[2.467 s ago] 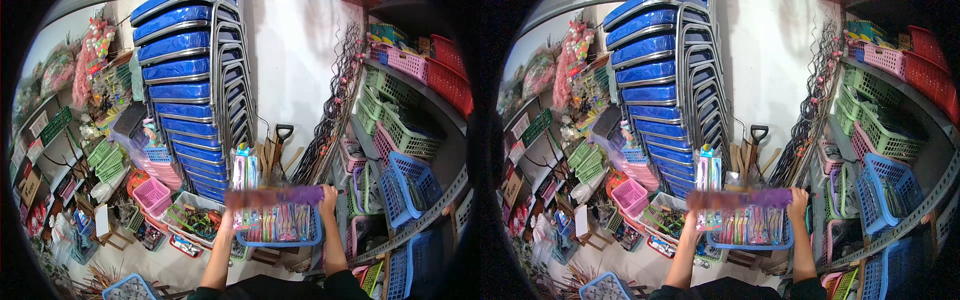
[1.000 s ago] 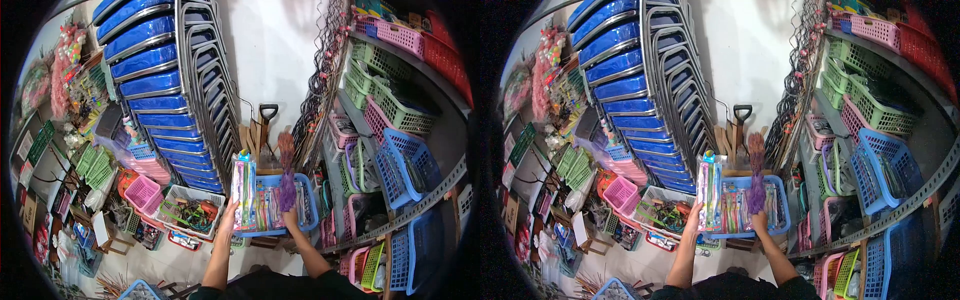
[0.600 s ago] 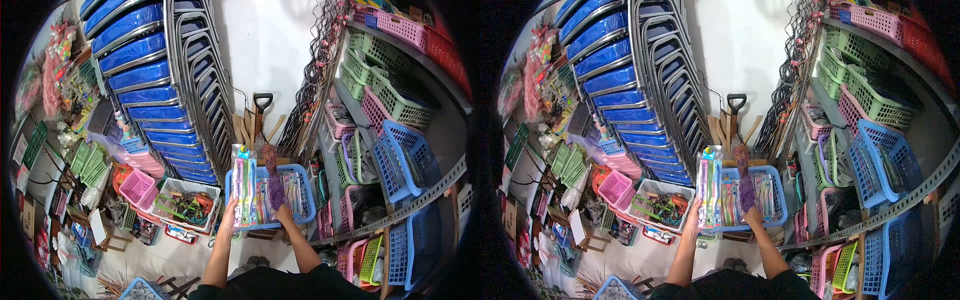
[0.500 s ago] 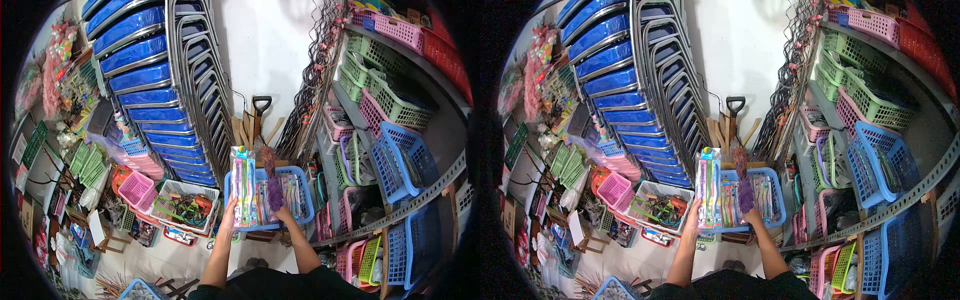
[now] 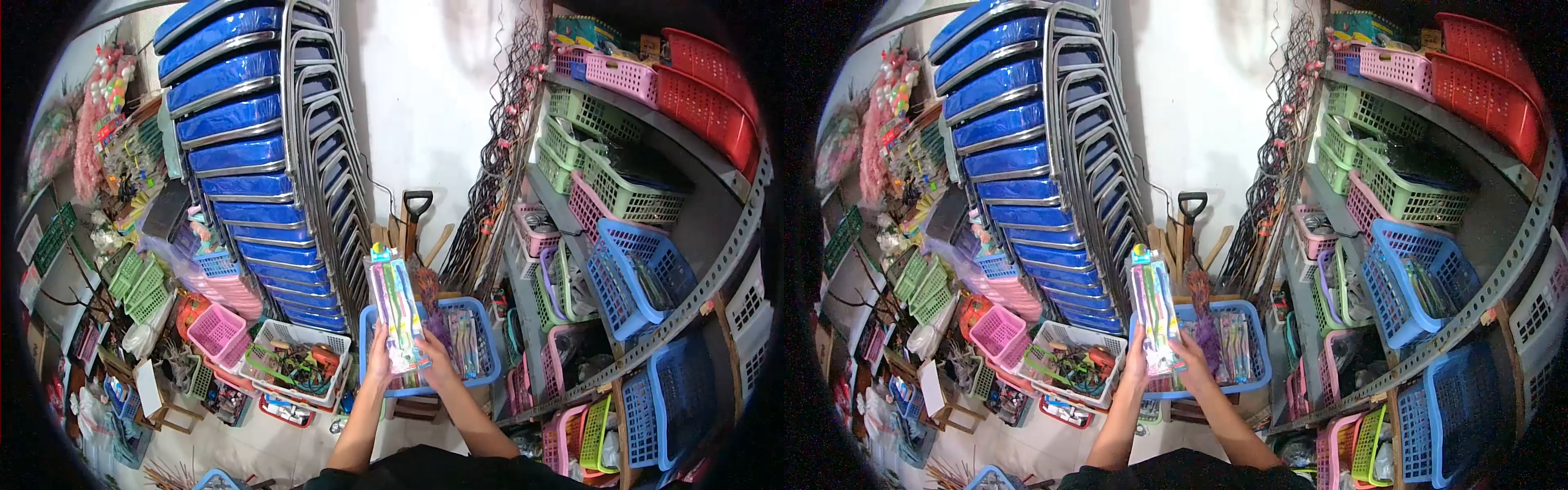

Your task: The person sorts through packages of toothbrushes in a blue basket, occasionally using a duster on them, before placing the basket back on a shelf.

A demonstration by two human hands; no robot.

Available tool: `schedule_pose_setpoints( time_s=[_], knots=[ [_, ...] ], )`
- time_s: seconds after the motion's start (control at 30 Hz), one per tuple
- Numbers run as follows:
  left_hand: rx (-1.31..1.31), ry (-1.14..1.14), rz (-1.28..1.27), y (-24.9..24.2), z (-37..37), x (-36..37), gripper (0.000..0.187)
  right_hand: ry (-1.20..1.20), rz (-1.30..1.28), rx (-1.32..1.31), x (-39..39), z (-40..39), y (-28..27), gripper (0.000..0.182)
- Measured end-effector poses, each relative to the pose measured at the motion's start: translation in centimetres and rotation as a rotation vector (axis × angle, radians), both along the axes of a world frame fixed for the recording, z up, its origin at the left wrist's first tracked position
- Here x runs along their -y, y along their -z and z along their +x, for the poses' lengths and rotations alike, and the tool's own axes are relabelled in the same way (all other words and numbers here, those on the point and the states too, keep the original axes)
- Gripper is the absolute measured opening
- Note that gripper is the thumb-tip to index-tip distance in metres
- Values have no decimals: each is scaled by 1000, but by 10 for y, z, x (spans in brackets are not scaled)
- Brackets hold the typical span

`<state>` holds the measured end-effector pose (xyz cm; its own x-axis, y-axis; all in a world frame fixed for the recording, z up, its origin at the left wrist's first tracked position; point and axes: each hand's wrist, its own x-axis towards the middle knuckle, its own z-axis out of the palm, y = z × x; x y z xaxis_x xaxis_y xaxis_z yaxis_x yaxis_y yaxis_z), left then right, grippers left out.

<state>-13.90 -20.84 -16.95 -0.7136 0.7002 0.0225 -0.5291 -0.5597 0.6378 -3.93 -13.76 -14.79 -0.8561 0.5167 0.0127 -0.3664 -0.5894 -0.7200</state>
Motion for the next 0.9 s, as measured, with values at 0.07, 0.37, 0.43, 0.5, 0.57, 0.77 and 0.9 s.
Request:
schedule_pose_setpoints(
  time_s=[0.07,0.37,0.43,0.5,0.57,0.77,0.9],
  knots=[
    [-50,5,-39,-16,6,4,49,-47,-64,0,0,6,-4,47],
    [-112,130,39,-24,4,14,60,548,1139,266,-7,13,-28,53],
    [-114,130,57,-21,4,12,58,578,1300,287,3,15,-33,54],
    [-69,108,120,-14,2,8,52,527,1477,295,13,13,-33,53],
    [-6,103,77,-13,2,11,51,518,1615,281,23,13,-33,52],
    [253,172,69,29,-22,13,54,355,1731,188,29,12,-27,42],
    [260,77,-20,47,-32,18,52,479,1406,239,4,11,2,36]
  ],
)
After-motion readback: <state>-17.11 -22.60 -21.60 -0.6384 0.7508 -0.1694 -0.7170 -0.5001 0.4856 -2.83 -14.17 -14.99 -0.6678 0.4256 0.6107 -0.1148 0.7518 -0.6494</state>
